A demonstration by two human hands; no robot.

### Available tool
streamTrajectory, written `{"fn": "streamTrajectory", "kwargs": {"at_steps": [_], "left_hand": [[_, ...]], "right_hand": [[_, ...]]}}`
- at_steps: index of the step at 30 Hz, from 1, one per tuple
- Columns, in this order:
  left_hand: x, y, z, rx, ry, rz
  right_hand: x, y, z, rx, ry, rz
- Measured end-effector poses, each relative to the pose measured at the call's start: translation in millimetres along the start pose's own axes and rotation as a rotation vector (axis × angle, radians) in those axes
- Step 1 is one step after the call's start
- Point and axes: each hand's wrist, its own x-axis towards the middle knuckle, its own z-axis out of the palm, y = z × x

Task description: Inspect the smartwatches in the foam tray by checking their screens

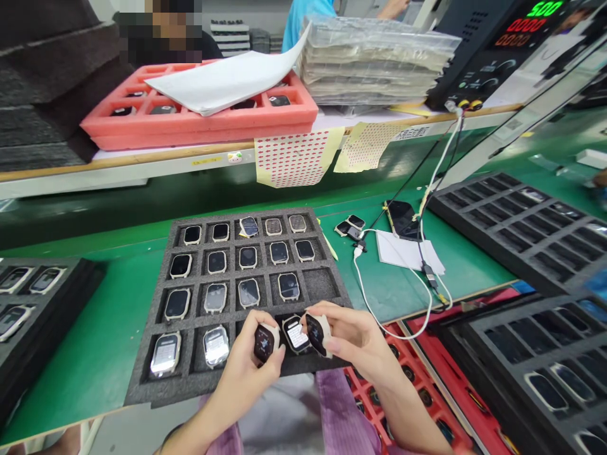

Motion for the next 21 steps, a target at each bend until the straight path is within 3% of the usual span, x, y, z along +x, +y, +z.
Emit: {"fn": "streamTrajectory", "kwargs": {"at_steps": [7, 12, 17, 21], "left_hand": [[1.5, -2.4, -0.3, 0.026, 0.007, 0.062], [-0.4, -3.6, -0.1, -0.059, 0.007, -0.02], [-1.7, -6.6, -0.4, -0.058, -0.003, 0.005], [-0.8, -5.4, 1.5, -0.178, -0.037, -0.11]], "right_hand": [[-0.4, -1.1, -1.0, -0.013, -0.005, 0.002], [-2.0, -2.5, -0.9, -0.027, 0.035, 0.012], [-2.5, -2.9, 0.0, -0.005, 0.044, 0.019], [-1.3, -3.9, 0.7, 0.021, 0.072, 0.019]]}}
